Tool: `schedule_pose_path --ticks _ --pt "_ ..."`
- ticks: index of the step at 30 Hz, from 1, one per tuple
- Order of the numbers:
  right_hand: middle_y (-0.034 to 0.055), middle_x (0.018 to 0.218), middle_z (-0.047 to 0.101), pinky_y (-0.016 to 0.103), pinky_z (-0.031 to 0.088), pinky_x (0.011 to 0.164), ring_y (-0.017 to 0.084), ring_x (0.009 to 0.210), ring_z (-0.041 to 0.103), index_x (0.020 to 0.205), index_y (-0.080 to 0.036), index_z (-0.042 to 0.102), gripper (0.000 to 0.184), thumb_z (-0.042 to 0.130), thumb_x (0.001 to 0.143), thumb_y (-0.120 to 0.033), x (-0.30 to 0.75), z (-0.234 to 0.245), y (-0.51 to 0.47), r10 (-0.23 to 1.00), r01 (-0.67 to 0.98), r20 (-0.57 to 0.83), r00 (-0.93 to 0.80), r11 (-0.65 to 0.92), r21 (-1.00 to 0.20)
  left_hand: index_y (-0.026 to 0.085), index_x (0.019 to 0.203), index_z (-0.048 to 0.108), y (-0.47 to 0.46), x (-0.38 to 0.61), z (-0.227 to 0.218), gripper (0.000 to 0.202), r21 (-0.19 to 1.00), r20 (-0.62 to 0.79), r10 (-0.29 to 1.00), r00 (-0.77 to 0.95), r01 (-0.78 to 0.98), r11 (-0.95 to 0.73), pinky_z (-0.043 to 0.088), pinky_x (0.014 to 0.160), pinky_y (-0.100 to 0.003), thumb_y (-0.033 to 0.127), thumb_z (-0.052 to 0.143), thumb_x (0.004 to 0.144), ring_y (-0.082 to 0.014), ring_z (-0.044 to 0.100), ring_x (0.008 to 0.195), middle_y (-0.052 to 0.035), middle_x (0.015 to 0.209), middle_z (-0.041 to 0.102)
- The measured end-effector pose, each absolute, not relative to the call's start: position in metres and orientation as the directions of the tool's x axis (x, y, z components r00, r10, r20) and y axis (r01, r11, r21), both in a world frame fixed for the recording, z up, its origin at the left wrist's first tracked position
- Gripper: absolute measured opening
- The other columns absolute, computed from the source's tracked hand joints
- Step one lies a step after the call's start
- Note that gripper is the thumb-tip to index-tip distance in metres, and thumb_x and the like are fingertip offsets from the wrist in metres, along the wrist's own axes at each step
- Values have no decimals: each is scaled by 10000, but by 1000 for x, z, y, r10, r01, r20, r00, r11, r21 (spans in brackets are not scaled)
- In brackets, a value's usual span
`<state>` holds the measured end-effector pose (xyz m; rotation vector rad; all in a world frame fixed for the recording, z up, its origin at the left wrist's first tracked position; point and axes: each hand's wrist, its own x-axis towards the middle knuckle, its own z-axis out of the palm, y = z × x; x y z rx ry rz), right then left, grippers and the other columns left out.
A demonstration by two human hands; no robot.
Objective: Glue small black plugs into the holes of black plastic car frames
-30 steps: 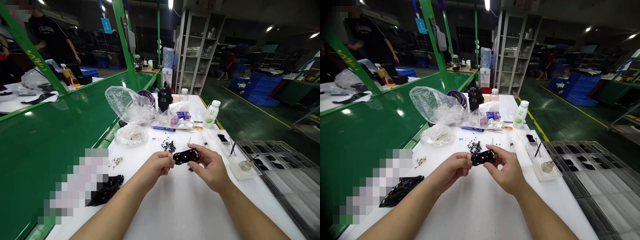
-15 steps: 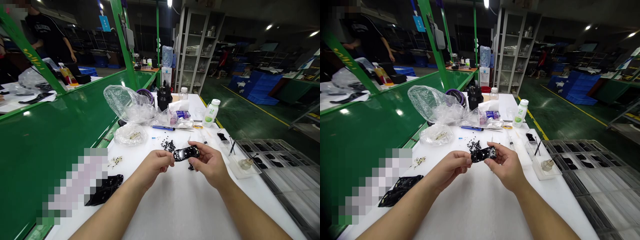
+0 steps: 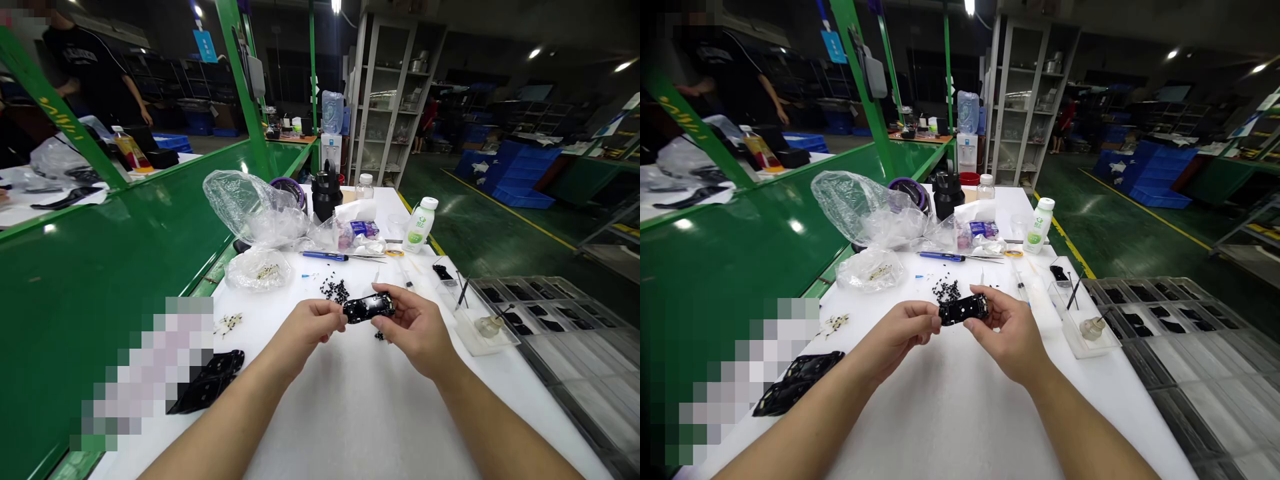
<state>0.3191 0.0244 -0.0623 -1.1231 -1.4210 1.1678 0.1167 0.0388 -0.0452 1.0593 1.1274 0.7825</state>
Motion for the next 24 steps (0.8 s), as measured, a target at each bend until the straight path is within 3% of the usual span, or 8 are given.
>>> schedule_pose_path --ticks 24 --pt "28 812 617 211 480 538 79 643 530 1261 -162 608 548 760 761 -325 319 -60 24 984 -5 116 -132 116 -993 145 576 551 38 117 -49 304 953 -302 925 230 61 296 200 570 -248 390 712 654 -73 306 561 21 552 429"
